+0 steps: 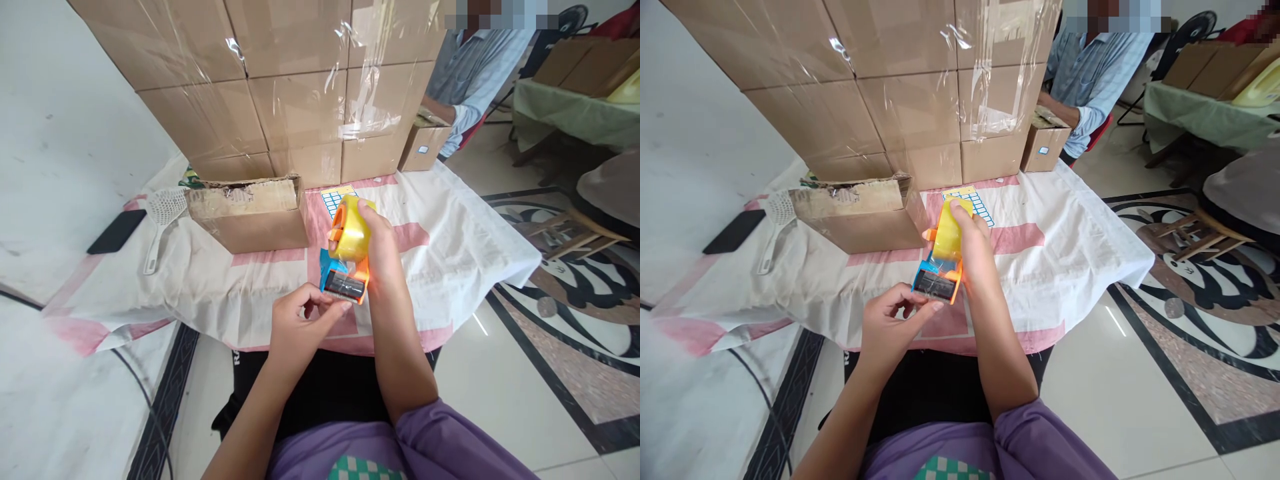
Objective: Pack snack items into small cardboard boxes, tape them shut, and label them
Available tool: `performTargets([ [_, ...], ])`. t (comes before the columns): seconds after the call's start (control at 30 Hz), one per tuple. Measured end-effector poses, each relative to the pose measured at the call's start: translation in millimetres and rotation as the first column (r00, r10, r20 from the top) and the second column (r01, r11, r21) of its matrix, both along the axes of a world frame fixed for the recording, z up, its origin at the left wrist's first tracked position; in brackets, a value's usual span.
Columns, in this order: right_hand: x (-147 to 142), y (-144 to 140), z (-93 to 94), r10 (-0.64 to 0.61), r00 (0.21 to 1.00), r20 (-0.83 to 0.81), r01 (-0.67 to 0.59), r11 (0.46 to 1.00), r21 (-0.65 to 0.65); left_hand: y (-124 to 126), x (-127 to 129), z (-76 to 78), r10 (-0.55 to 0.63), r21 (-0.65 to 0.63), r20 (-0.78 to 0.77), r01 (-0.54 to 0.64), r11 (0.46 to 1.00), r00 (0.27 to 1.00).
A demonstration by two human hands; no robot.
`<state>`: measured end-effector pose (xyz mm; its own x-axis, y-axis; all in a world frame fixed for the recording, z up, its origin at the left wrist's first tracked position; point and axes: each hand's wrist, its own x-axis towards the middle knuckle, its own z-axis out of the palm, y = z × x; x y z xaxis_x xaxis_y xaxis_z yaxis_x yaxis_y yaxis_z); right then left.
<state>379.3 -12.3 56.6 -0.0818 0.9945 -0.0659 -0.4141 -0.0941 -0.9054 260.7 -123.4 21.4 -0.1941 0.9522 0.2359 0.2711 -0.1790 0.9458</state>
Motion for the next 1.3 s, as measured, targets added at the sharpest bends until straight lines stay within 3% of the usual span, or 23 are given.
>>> performTargets([
  [0.13,0,0,0.7,0.062,0.997,-0.038,-0.062,0.998,-0.007,-2,3,0.4,0.014,-0.008,-0.030,-0.014,1.000,0.999],
  [0.37,-2,-2,5.5,-0.020,0.998,-0.065,0.017,0.999,-0.046,0,2,-4.3,0.054,0.022,-0.100,-0.052,0.998,0.993],
  [0.6,2,-7,10.6,-0.042,0.995,-0.092,0.040,0.999,-0.021,1,-15,-3.1,-0.175,0.017,-0.124,0.179,0.984,0.977],
  [0.7,2,-6,9.7,-0.025,0.996,-0.083,0.024,1.000,-0.013,1,-20,-2.9,-0.217,-0.005,-0.132,0.218,0.976,0.967],
  [1.03,0,-2,2.2,-0.009,0.999,-0.047,0.008,1.000,-0.012,-1,-19,-2.3,-0.125,0.031,-0.183,0.133,0.991,0.975],
  [1.3,0,-1,1.0,-0.002,1.000,0.002,0.002,1.000,-0.019,-3,-13,-0.1,-0.073,0.001,-0.124,0.074,0.997,0.990],
])
